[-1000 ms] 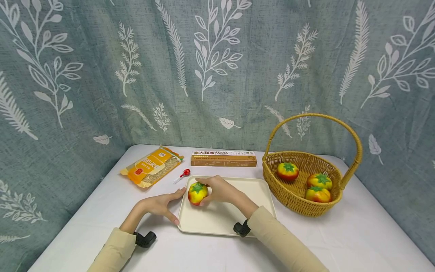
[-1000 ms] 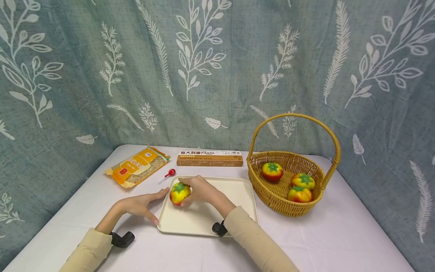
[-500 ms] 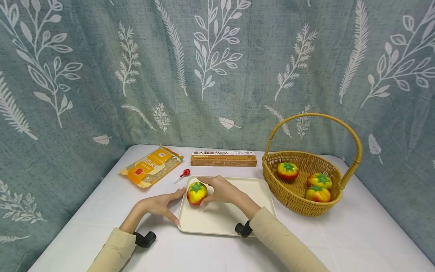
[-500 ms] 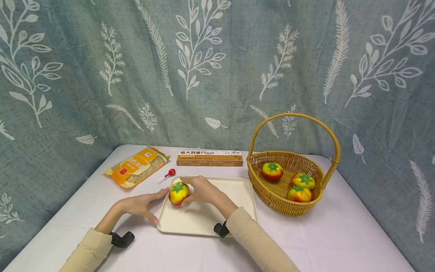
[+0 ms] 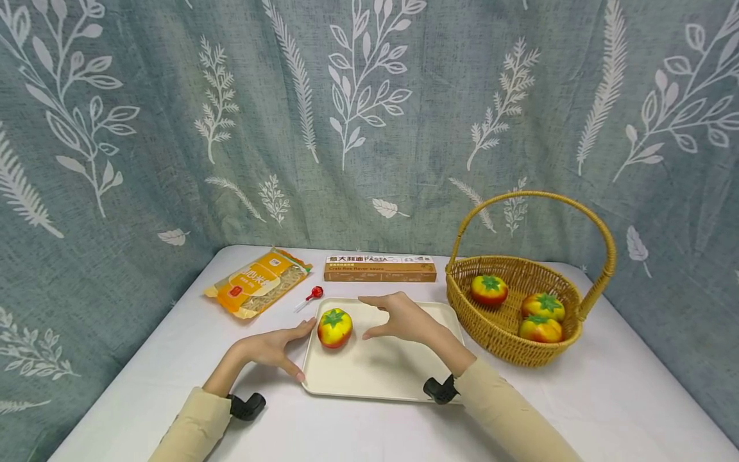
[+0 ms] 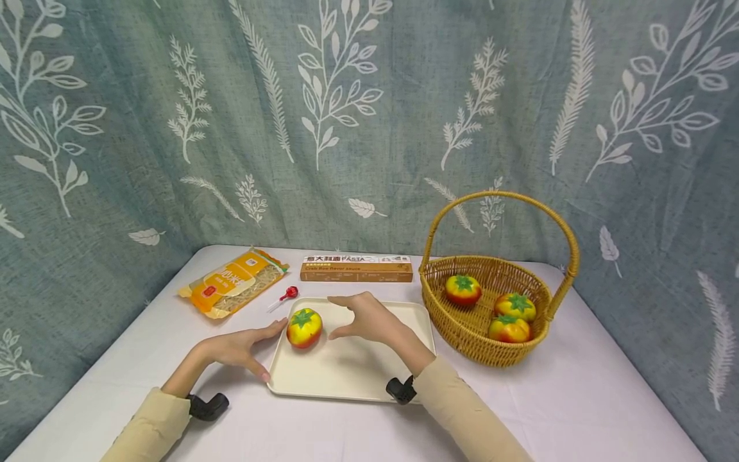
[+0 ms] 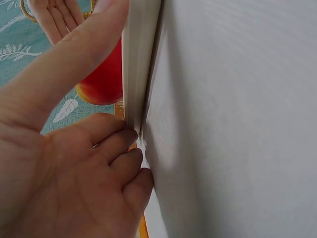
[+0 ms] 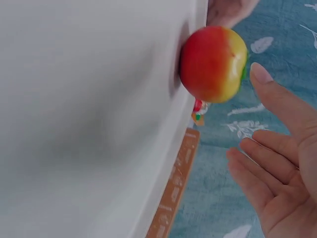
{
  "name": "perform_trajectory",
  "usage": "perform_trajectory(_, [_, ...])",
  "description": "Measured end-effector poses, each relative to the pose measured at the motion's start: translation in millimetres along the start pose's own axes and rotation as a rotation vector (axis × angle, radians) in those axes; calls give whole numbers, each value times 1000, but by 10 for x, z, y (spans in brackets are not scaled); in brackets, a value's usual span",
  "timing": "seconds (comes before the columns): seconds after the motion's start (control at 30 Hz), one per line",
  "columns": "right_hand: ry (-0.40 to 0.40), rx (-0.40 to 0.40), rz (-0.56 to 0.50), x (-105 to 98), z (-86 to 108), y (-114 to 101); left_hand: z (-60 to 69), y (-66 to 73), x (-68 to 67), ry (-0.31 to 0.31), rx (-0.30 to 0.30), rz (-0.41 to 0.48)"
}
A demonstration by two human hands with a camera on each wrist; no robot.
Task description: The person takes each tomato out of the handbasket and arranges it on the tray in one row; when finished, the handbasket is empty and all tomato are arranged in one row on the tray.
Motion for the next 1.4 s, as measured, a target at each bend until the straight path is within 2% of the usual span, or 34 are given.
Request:
perform_trajectory(0.2, [29, 24, 30, -126, 177, 73, -3, -2, -1, 1, 7, -2])
perform_trajectory(0.5, [47, 56, -12, -271, 397, 141, -6, 1, -1, 4, 4, -6])
perform_trajectory(0.9, [139, 27, 33, -577, 654, 287, -4, -10, 7, -3, 4, 1])
perform_trajectory(1.1, [155, 109, 108, -783, 799, 397, -12, -18, 15, -2, 5, 8])
perform_trajectory(1.27, [148, 185, 100, -957, 911, 508, -6, -7, 12, -2, 5, 4])
perform_trajectory(1.4, [152, 195, 97, -1074, 968, 605, -1, 3, 8, 0, 8, 4])
Point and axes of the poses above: each hand's wrist, its own z-axis away from the middle knuckle, its own x-axis out of the palm, y = z × x, the point moved 5 cm from there along -z, towards the middle knuckle, and after that the axes turned 6 degrees about -y, right-handed, at the moved point
